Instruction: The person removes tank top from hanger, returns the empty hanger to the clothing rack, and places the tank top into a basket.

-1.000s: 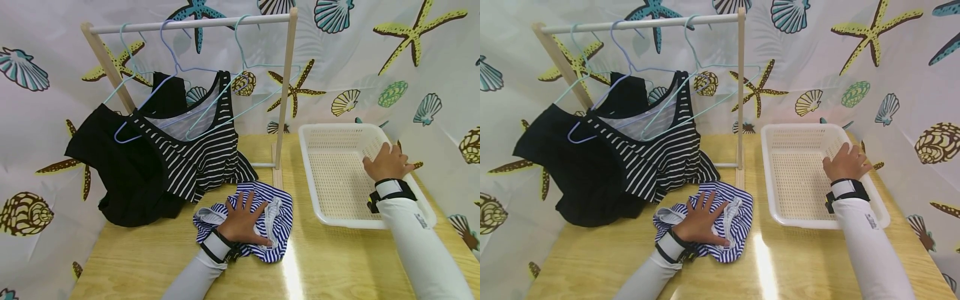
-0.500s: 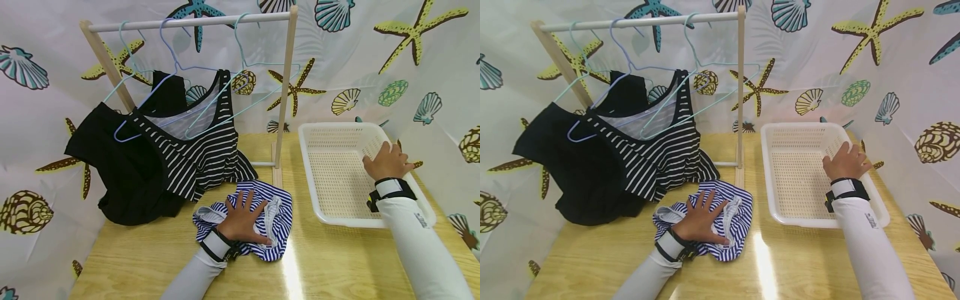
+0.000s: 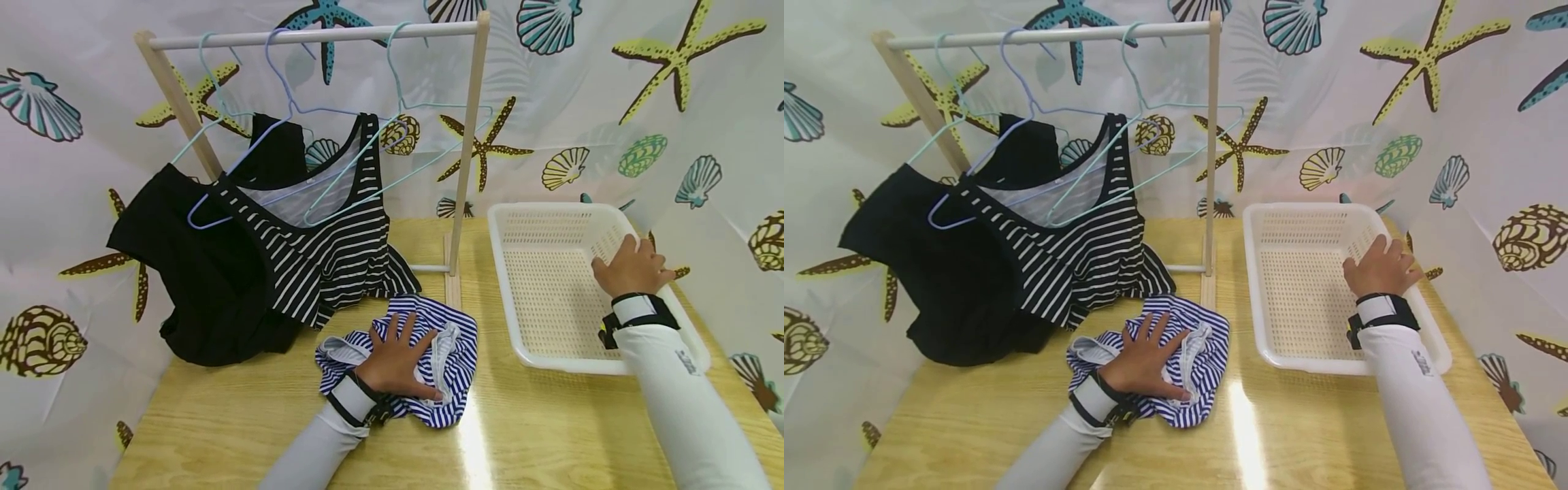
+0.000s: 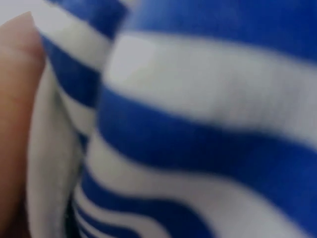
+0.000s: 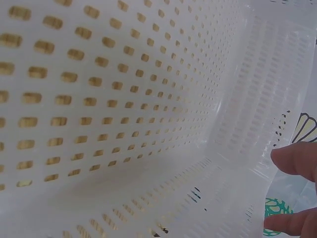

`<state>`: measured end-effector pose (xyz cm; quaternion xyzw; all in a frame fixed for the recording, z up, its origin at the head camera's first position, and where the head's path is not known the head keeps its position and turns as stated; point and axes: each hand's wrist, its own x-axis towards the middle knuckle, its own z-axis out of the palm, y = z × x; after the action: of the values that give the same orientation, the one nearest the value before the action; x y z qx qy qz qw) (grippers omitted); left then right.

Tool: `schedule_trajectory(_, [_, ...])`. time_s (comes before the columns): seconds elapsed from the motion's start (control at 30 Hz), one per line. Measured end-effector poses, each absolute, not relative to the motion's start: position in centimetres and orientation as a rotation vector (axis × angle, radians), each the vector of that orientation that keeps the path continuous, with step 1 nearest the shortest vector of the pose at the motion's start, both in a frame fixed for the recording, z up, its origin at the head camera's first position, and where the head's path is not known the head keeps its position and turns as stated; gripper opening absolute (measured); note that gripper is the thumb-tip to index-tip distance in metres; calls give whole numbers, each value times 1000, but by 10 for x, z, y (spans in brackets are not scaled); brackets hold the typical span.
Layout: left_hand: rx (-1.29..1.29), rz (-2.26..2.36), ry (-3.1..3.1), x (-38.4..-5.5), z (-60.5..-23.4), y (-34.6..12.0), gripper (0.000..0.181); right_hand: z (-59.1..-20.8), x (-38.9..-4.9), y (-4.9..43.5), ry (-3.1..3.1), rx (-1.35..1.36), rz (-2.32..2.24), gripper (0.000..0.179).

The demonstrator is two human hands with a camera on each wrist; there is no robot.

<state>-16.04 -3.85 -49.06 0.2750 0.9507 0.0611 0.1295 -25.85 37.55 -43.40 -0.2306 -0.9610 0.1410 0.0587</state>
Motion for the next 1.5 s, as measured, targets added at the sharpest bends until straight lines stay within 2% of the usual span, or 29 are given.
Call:
schedule_trajectory(0.27, [797, 207, 2699, -162, -483, -35, 108, -434, -257, 378, -2916, -677, 424, 73])
schedule_trajectory(0.63, [671, -14, 2710, -159, -465, -34, 114, -438, -259, 372, -2928, -660, 421, 71])
schedule_trajectory(0.9, [793, -31, 2645, -166, -459, -29, 112, -435, -257, 373, -2917, -656, 413, 69])
schedule_trajectory(1.5, [1029, 3, 2545, -184, -453, -24, 77, -436, -256, 376, -2912, -644, 384, 70])
